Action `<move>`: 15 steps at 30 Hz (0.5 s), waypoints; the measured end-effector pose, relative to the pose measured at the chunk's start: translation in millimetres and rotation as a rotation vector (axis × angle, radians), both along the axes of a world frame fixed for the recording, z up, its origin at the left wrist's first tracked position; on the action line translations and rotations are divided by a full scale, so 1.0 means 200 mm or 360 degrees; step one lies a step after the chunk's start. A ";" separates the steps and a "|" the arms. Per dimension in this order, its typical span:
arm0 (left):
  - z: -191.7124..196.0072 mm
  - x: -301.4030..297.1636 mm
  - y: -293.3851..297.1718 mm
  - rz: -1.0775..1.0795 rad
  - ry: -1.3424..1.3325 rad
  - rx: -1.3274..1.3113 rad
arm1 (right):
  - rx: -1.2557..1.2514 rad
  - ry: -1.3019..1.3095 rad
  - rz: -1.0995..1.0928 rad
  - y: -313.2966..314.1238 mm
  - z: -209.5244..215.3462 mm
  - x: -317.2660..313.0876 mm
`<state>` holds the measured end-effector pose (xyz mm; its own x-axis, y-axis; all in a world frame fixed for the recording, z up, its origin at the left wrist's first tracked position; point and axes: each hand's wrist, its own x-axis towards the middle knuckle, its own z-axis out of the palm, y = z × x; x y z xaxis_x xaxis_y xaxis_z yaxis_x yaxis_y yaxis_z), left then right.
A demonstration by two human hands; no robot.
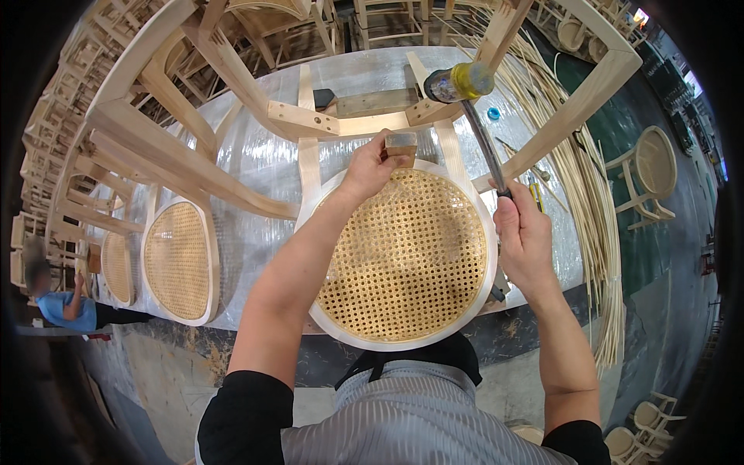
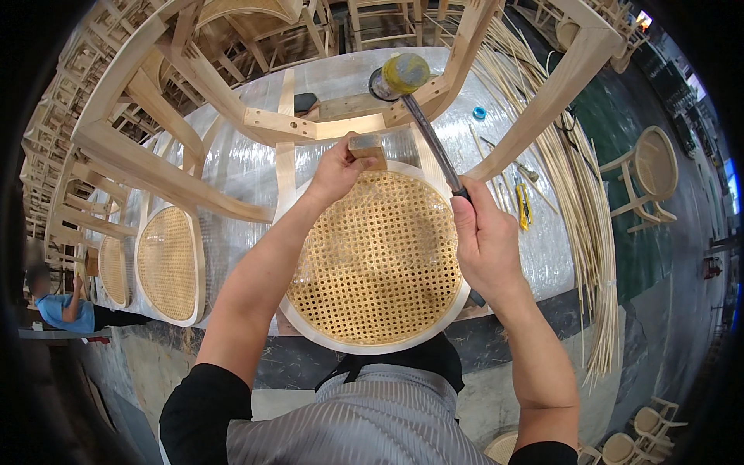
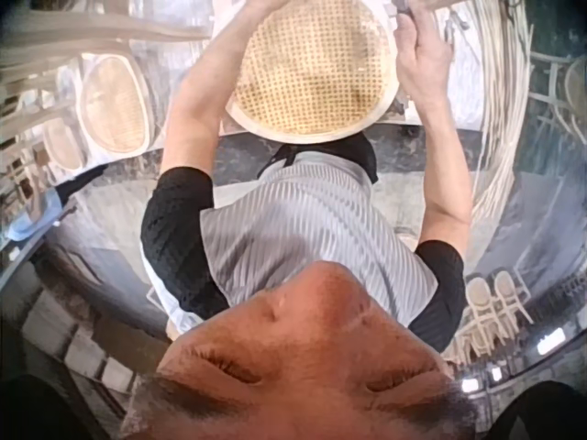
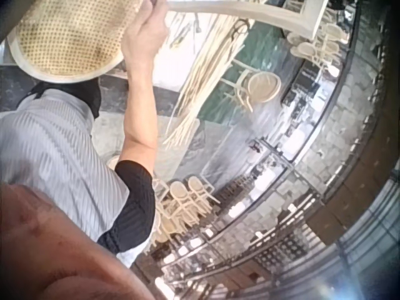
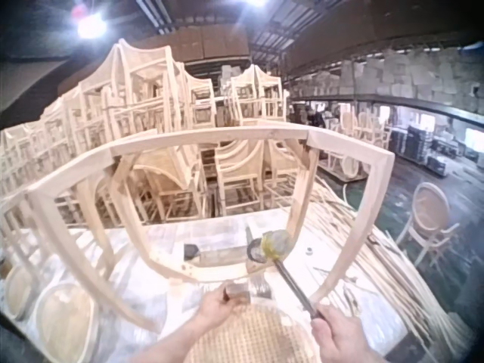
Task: The person weaves thin cane strips into the seat frame of an overturned wooden chair. They use a hammer to tap strips into place, a utility knife to trim excess, and a small block to press the edges flush. The process repeats around the perimeter of the seat.
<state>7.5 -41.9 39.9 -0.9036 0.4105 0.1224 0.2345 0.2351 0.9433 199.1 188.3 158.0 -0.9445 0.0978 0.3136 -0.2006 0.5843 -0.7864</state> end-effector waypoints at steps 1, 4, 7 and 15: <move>0.00 0.00 0.01 0.0018 0.0010 -0.0022 | 0.0014 0.0015 0.0003 0.00 0.00 0.00; 0.00 0.02 0.03 0.0028 0.0015 -0.0037 | 0.0006 0.0022 0.0012 -0.02 0.04 0.01; -0.01 0.03 0.02 -0.0017 -0.0016 0.0019 | -0.0022 0.0086 0.0043 -0.06 0.13 0.02; -0.06 -0.01 0.08 -0.0034 0.0056 0.0077 | 0.0694 0.0065 0.0076 0.04 -0.13 -0.06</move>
<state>5.8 -25.9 27.2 -0.8896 0.4223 0.1737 0.2719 0.1842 0.9445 187.9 196.5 131.3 -0.9306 -0.0953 0.3533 -0.2613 0.8490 -0.4592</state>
